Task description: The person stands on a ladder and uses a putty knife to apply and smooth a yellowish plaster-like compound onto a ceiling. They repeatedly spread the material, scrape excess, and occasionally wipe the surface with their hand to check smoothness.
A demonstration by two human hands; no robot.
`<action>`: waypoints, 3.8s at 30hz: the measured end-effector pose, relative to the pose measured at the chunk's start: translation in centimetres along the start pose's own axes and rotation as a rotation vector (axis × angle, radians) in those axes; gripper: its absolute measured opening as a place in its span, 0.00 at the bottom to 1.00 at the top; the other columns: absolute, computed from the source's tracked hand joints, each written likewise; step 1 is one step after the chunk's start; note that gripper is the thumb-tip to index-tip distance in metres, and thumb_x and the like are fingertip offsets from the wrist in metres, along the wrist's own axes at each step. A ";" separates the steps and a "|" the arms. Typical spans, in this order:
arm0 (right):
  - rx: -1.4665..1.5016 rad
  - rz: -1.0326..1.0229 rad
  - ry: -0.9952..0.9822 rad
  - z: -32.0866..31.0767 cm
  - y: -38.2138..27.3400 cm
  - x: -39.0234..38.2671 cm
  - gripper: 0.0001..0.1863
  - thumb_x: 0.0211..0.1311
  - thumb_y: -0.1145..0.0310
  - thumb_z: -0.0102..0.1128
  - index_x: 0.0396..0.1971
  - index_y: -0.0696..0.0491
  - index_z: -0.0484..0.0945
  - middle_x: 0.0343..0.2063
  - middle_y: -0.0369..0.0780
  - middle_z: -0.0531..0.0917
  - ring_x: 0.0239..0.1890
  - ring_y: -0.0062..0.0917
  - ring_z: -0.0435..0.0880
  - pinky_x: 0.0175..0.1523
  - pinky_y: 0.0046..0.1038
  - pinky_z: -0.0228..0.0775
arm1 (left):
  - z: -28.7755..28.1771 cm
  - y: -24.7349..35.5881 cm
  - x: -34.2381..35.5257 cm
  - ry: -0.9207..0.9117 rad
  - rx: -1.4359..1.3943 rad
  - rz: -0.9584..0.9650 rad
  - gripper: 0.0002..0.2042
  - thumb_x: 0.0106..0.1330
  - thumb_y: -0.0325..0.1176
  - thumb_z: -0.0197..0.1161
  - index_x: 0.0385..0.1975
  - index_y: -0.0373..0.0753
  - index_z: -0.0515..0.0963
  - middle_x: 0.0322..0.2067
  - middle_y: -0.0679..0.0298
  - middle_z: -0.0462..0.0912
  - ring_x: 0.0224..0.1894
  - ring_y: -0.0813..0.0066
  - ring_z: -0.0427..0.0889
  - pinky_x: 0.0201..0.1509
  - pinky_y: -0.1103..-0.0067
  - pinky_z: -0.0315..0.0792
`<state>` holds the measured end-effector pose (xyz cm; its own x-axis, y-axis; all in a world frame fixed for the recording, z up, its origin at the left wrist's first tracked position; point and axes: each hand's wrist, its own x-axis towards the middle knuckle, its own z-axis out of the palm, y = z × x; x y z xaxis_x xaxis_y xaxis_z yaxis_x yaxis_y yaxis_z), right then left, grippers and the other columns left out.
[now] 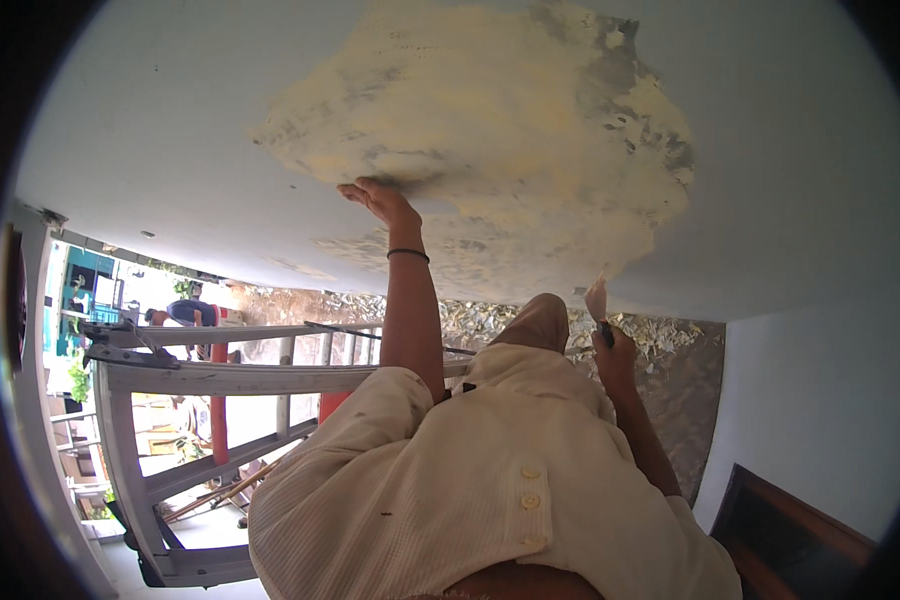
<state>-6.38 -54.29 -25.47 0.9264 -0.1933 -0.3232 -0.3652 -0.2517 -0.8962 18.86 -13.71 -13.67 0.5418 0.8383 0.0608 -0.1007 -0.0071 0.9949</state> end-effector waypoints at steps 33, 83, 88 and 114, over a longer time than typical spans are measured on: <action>0.336 -0.175 -0.476 6.1 -9.8 0.9 0.20 0.77 0.71 0.59 0.65 0.58 0.79 0.26 0.29 0.75 0.23 0.10 0.69 0.27 0.19 0.62 | -30.8 27.1 -20.4 0.488 0.152 0.677 0.15 0.85 0.39 0.50 0.35 0.38 0.75 0.26 0.69 0.76 0.26 0.79 0.77 0.32 0.80 0.75; -0.629 -0.895 -0.446 22.8 -40.9 1.7 0.15 0.70 0.67 0.56 0.41 0.65 0.82 0.31 0.58 0.86 0.36 0.51 0.88 0.46 0.47 0.79 | -10.0 6.2 -6.1 -0.832 -0.681 -0.068 0.32 0.89 0.50 0.41 0.82 0.33 0.51 0.79 0.56 0.60 0.81 0.67 0.59 0.83 0.68 0.54; -0.785 -1.125 -0.231 25.1 -39.6 1.9 0.13 0.70 0.66 0.59 0.37 0.64 0.81 0.31 0.58 0.86 0.38 0.51 0.89 0.46 0.47 0.81 | -8.7 4.4 -6.2 -0.723 -0.996 -0.235 0.31 0.89 0.51 0.39 0.81 0.37 0.54 0.78 0.59 0.62 0.80 0.65 0.60 0.83 0.66 0.53; -0.850 -1.285 -0.091 29.0 -37.3 -0.4 0.12 0.61 0.68 0.66 0.36 0.62 0.78 0.30 0.54 0.83 0.31 0.47 0.90 0.35 0.42 0.85 | -12.3 5.5 -4.2 -0.608 -1.106 -0.407 0.21 0.86 0.47 0.39 0.60 0.41 0.75 0.58 0.62 0.80 0.64 0.69 0.78 0.69 0.70 0.71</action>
<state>9.57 -17.29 -0.77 0.6377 0.6179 0.4600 0.7427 -0.6516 -0.1543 5.73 -10.59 -9.40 0.9508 0.2963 0.0902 -0.3079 0.8727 0.3790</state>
